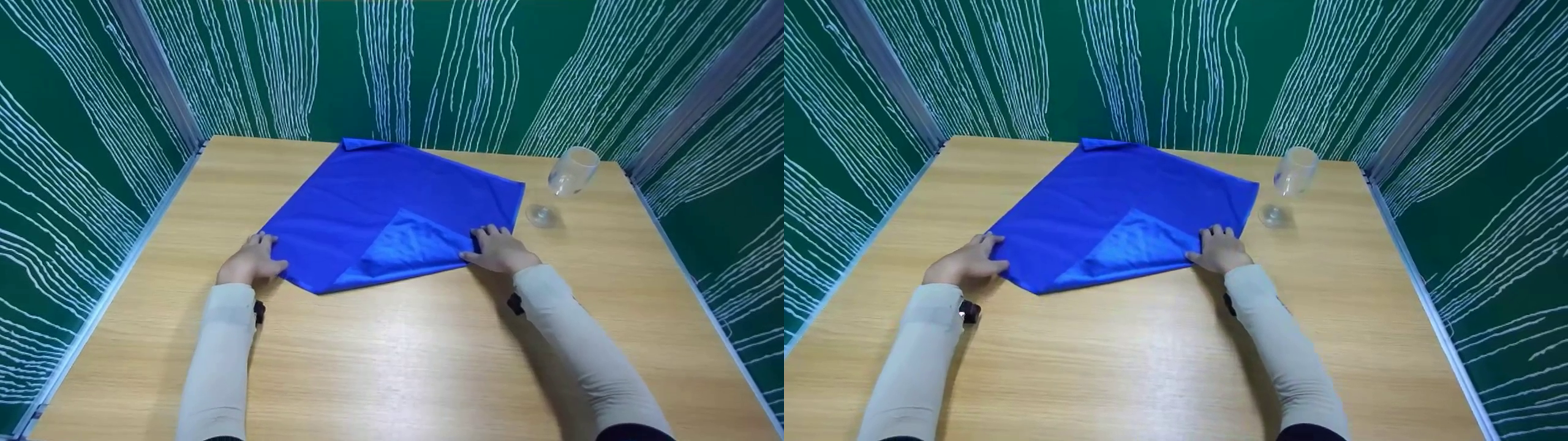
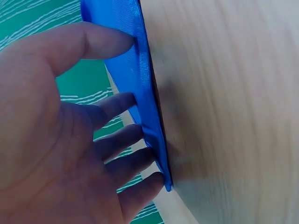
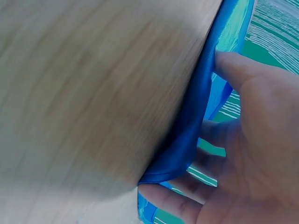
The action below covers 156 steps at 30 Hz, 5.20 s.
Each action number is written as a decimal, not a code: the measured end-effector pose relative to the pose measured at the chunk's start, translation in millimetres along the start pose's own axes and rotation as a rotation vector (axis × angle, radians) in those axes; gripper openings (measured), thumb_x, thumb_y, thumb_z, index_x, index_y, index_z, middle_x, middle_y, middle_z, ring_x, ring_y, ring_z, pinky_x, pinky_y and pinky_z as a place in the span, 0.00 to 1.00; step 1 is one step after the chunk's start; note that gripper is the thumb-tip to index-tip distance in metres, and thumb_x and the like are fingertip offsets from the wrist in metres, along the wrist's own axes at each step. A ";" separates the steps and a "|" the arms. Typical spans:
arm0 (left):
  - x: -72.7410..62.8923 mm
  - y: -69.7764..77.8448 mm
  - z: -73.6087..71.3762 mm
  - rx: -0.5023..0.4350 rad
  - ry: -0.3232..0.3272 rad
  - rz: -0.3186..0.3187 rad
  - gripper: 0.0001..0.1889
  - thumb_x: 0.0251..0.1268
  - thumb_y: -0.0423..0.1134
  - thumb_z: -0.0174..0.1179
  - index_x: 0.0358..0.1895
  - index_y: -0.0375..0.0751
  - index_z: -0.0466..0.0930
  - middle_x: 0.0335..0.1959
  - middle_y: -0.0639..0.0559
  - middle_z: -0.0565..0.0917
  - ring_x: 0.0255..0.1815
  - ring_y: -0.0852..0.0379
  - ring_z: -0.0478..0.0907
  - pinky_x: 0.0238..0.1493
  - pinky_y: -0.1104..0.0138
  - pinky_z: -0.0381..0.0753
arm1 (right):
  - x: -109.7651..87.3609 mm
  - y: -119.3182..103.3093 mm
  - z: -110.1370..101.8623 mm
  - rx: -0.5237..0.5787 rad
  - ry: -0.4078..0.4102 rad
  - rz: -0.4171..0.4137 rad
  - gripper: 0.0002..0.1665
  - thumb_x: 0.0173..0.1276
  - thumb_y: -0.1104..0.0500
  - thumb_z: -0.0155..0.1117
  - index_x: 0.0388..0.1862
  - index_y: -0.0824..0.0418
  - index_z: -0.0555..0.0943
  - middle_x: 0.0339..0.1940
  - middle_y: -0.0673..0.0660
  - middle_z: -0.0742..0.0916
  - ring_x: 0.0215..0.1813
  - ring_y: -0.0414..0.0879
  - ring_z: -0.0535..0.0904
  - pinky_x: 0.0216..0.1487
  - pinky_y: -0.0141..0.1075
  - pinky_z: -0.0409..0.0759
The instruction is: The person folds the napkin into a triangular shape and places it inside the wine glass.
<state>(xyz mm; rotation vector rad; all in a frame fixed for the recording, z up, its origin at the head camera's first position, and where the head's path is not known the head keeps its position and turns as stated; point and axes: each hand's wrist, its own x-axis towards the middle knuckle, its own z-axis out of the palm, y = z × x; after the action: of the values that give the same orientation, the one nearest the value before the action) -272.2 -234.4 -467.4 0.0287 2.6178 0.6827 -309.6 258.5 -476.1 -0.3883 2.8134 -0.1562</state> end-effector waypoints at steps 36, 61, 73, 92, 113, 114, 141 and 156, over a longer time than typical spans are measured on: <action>22.6 29.4 0.0 0.120 0.096 -0.045 0.38 0.74 0.48 0.50 0.77 0.27 0.51 0.76 0.24 0.50 0.76 0.26 0.46 0.71 0.37 0.52 | -31.0 -11.0 12.5 -0.048 0.003 0.021 0.53 0.72 0.31 0.52 0.74 0.74 0.62 0.68 0.78 0.67 0.68 0.75 0.61 0.61 0.67 0.68; 25.5 49.8 13.1 0.284 0.084 -0.145 0.55 0.67 0.70 0.49 0.78 0.26 0.44 0.73 0.15 0.45 0.70 0.15 0.46 0.68 0.31 0.50 | -36.1 -14.5 14.8 -0.060 -0.011 0.034 0.53 0.72 0.31 0.52 0.74 0.73 0.61 0.69 0.77 0.66 0.68 0.74 0.61 0.60 0.67 0.70; 31.1 44.5 5.6 0.262 0.039 -0.103 0.55 0.68 0.69 0.50 0.78 0.25 0.41 0.73 0.15 0.42 0.69 0.12 0.41 0.68 0.31 0.51 | -49.7 -25.6 18.5 -0.079 -0.008 0.020 0.53 0.71 0.30 0.55 0.70 0.76 0.64 0.67 0.78 0.68 0.67 0.76 0.62 0.60 0.66 0.70; 31.4 31.4 4.2 0.175 0.054 -0.035 0.53 0.67 0.66 0.55 0.79 0.30 0.44 0.76 0.20 0.39 0.73 0.16 0.36 0.65 0.33 0.60 | -68.8 -43.6 18.0 -0.114 -0.034 -0.002 0.57 0.66 0.28 0.59 0.67 0.78 0.66 0.60 0.77 0.72 0.60 0.73 0.70 0.55 0.64 0.75; 21.0 38.6 6.7 0.213 0.050 -0.012 0.52 0.68 0.64 0.55 0.78 0.28 0.46 0.75 0.19 0.42 0.71 0.13 0.36 0.67 0.30 0.51 | -64.1 -39.6 3.1 -0.142 -0.005 -0.062 0.40 0.68 0.32 0.60 0.53 0.68 0.75 0.42 0.66 0.80 0.45 0.62 0.80 0.42 0.61 0.80; 21.5 38.4 6.8 0.213 0.049 -0.012 0.52 0.68 0.65 0.55 0.78 0.28 0.45 0.75 0.19 0.42 0.71 0.13 0.36 0.67 0.30 0.51 | -61.9 -39.9 2.6 -0.134 0.005 -0.072 0.38 0.68 0.33 0.60 0.51 0.67 0.76 0.41 0.64 0.80 0.44 0.61 0.80 0.42 0.60 0.80; 24.1 36.1 9.1 0.207 0.042 -0.014 0.52 0.67 0.65 0.56 0.79 0.28 0.45 0.75 0.18 0.41 0.71 0.14 0.36 0.68 0.30 0.47 | -1.1 -51.0 5.2 0.322 -0.024 -0.169 0.12 0.67 0.61 0.65 0.46 0.66 0.83 0.42 0.57 0.86 0.41 0.48 0.78 0.48 0.46 0.78; 25.2 35.9 9.2 0.201 0.040 -0.017 0.52 0.68 0.65 0.55 0.79 0.29 0.45 0.75 0.19 0.40 0.71 0.13 0.35 0.67 0.29 0.48 | 4.8 -55.5 -0.8 0.323 0.045 -0.178 0.17 0.68 0.62 0.64 0.52 0.71 0.83 0.50 0.66 0.86 0.55 0.60 0.82 0.55 0.52 0.79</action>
<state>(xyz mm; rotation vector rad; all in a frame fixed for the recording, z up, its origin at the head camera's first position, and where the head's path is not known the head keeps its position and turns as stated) -294.3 -195.4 -468.0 0.0528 2.7122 0.4166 -300.5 204.1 -468.5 -0.5605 2.7268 -0.6546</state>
